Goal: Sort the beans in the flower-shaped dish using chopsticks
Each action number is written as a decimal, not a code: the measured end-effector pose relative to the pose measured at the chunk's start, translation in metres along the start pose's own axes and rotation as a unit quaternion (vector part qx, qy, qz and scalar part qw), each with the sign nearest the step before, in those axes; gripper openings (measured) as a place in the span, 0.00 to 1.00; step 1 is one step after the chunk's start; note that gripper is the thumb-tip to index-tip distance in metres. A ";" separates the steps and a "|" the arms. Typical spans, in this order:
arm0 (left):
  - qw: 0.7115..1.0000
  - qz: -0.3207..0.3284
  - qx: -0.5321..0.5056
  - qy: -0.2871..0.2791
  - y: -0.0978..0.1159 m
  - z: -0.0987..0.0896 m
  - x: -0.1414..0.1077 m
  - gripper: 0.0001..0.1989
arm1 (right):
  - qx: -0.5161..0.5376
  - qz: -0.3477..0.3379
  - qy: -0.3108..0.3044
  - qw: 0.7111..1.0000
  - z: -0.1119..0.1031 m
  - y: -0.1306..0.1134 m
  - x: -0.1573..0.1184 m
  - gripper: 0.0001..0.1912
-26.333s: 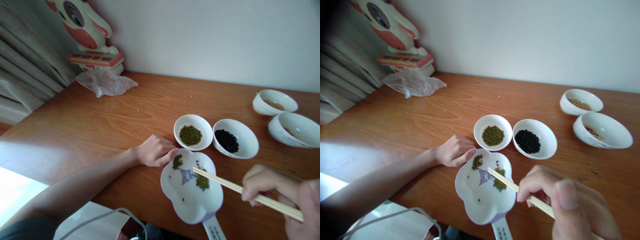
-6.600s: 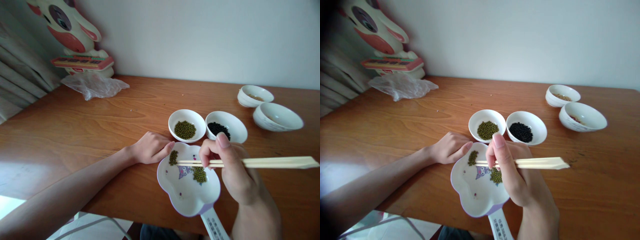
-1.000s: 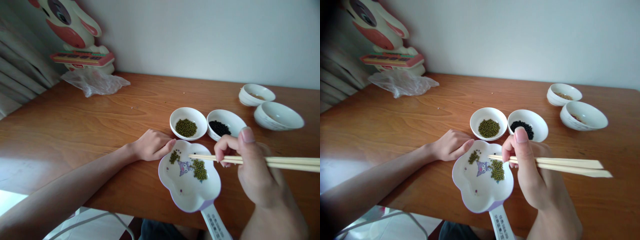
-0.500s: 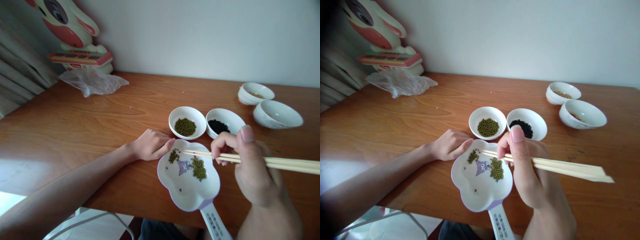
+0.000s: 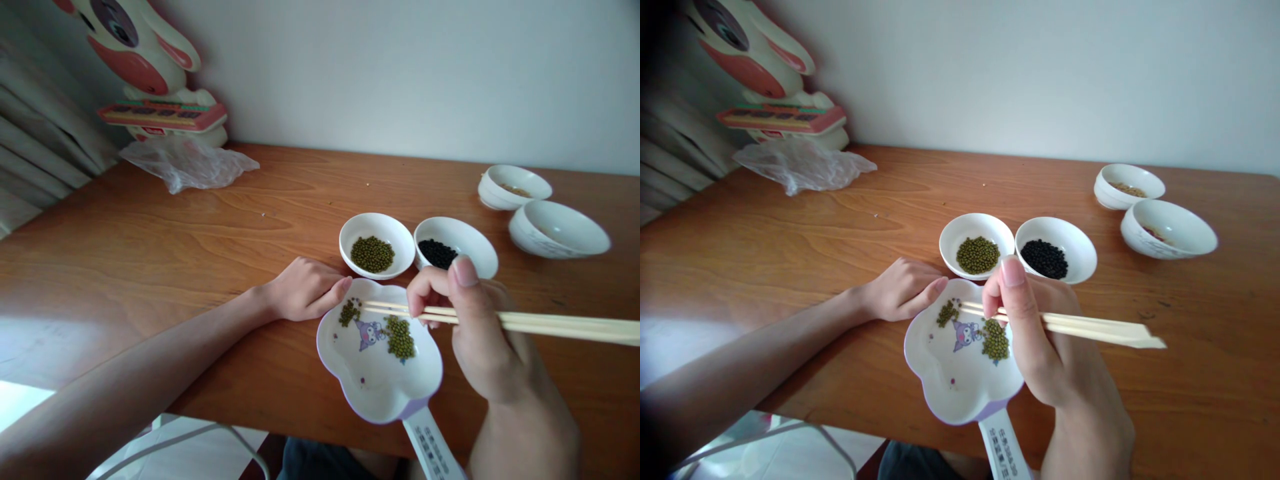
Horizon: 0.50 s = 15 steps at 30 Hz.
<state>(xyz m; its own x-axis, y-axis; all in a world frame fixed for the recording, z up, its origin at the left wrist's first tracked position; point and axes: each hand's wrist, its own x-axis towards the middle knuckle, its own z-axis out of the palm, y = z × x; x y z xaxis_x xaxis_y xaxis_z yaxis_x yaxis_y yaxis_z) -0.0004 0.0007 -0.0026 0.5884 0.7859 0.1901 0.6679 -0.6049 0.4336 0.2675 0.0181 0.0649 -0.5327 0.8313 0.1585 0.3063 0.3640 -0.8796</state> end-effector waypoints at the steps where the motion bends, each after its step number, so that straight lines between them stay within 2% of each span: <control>1: 1.000 0.000 0.000 0.000 0.000 0.000 0.000 0.22 | 0.001 -0.003 0.004 1.000 0.000 0.000 0.000 0.36; 15: 1.000 -0.001 0.003 0.001 0.000 0.000 -0.001 0.22 | 0.040 0.027 0.006 0.999 -0.004 0.005 -0.004 0.38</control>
<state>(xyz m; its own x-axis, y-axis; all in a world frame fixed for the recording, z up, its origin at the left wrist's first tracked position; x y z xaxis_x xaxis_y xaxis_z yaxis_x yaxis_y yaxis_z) -0.0011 0.0004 -0.0024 0.5862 0.7871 0.1920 0.6716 -0.6047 0.4282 0.2741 0.0187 0.0616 -0.5075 0.8540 0.1144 0.2705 0.2840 -0.9199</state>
